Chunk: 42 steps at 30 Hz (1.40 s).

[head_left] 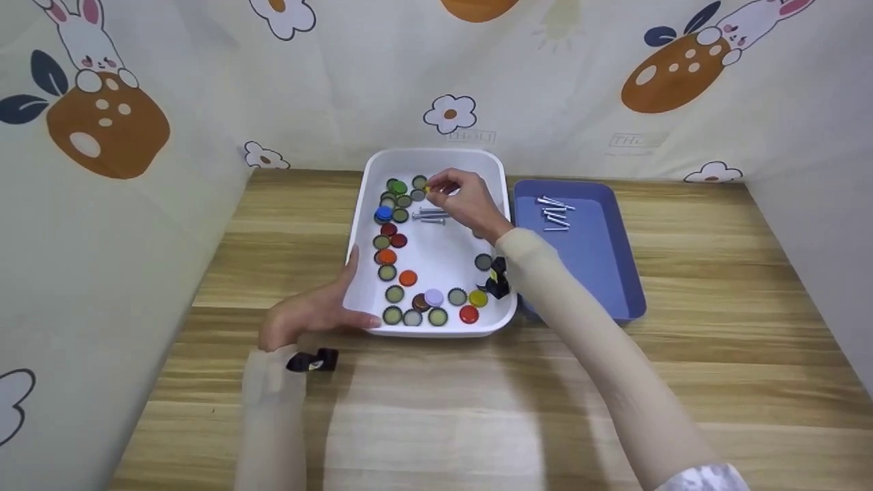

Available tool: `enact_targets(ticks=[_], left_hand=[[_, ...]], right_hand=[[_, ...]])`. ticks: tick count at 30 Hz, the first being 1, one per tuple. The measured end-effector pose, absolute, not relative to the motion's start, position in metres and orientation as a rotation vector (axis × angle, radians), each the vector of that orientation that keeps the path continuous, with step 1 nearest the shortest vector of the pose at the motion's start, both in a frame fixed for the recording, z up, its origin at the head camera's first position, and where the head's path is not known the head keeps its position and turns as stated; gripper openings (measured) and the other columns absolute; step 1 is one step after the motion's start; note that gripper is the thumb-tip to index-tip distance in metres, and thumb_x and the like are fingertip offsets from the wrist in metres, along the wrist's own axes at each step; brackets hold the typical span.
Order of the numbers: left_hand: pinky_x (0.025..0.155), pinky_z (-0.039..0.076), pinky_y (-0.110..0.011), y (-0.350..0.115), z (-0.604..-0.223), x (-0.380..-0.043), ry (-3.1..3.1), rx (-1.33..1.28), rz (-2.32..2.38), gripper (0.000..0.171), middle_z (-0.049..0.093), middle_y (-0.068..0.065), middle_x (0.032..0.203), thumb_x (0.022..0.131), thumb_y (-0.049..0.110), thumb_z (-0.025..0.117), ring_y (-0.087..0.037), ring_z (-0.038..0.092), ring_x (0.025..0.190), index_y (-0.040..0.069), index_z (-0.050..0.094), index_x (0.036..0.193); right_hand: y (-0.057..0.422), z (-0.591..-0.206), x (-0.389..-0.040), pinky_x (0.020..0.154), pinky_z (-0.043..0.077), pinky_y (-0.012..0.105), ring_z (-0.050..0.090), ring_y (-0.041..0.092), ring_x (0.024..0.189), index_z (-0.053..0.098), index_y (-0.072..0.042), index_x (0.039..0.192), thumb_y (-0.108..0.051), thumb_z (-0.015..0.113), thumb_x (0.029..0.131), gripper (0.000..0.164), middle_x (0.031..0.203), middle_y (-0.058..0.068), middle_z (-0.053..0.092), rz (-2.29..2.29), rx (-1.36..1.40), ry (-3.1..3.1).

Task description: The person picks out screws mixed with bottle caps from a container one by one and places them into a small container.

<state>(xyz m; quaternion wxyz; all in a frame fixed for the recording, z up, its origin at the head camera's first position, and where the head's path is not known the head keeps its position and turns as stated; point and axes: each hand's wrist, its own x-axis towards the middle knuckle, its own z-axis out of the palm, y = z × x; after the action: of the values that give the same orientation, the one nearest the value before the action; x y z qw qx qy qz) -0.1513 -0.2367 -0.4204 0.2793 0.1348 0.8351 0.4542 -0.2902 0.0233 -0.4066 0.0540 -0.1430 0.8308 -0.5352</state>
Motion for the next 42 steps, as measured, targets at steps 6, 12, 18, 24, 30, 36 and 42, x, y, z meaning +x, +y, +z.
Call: enact_targets(ticks=[6,12,18,24,30,36,42], left_hand=[[0.127,0.009,-0.052,-0.238,-0.420,-0.153,2.239,0.403,1.231,0.130,0.003,-0.013,0.169,0.084,0.030,0.081,-0.033,0.025,0.148,0.025,-0.027,0.156],[0.127,0.010,-0.051,-0.237,-0.422,-0.153,2.225,0.462,1.263,0.131,0.000,-0.011,0.169,0.082,0.036,0.082,-0.032,0.025,0.148,0.031,-0.026,0.155],[0.127,0.008,-0.051,-0.236,-0.423,-0.153,2.201,0.509,1.318,0.131,-0.005,-0.010,0.169,0.081,0.036,0.083,-0.034,0.024,0.148,0.031,-0.025,0.155],[0.127,0.009,-0.052,-0.237,-0.422,-0.152,2.195,0.501,1.312,0.132,-0.006,-0.011,0.169,0.081,0.037,0.082,-0.034,0.025,0.149,0.030,-0.026,0.155],[0.128,0.008,-0.051,-0.238,-0.423,-0.152,2.212,0.483,1.286,0.132,-0.005,-0.011,0.169,0.082,0.038,0.082,-0.033,0.025,0.149,0.029,-0.027,0.155],[0.127,0.012,-0.050,-0.238,-0.426,-0.152,2.201,0.492,1.296,0.132,0.001,-0.012,0.169,0.082,0.036,0.082,-0.032,0.031,0.145,0.028,-0.028,0.155],[0.128,0.009,-0.050,-0.238,-0.423,-0.152,2.201,0.468,1.291,0.132,-0.005,-0.011,0.169,0.082,0.037,0.081,-0.032,0.026,0.149,0.030,-0.028,0.155]], right_hand=[[0.017,-0.405,-0.293,0.083,0.051,0.024,0.059,0.017,0.099,0.071,-0.009,0.114,-0.014,0.067,0.095,0.020,0.111,0.005,0.067,-1.553,-0.305,2.566],[0.015,-0.407,-0.293,0.086,0.053,0.025,0.061,0.017,0.100,0.070,-0.007,0.115,-0.011,0.068,0.095,0.021,0.113,0.007,0.067,-1.477,-0.258,2.590],[0.014,-0.409,-0.296,0.086,0.053,0.026,0.060,0.018,0.102,0.070,-0.003,0.118,-0.006,0.065,0.094,0.025,0.116,0.009,0.067,-1.409,-0.207,2.573],[0.013,-0.410,-0.300,0.094,0.052,0.031,0.059,0.020,0.106,0.071,-0.003,0.118,-0.002,0.063,0.092,0.026,0.117,0.010,0.067,-1.352,-0.166,2.589],[0.013,-0.415,-0.301,0.095,0.051,0.032,0.058,0.021,0.106,0.071,-0.001,0.118,0.001,0.066,0.089,0.029,0.117,0.012,0.067,-1.286,-0.143,2.604],[0.013,-0.421,-0.301,0.095,0.051,0.033,0.061,0.024,0.110,0.073,-0.002,0.118,0.000,0.065,0.088,0.031,0.126,0.012,0.069,-1.184,-0.112,2.668],[0.013,-0.426,-0.300,0.095,0.052,0.035,0.062,0.027,0.107,0.073,-0.001,0.114,-0.001,0.064,0.088,0.027,0.121,0.014,0.070,-1.085,-0.100,2.711]])
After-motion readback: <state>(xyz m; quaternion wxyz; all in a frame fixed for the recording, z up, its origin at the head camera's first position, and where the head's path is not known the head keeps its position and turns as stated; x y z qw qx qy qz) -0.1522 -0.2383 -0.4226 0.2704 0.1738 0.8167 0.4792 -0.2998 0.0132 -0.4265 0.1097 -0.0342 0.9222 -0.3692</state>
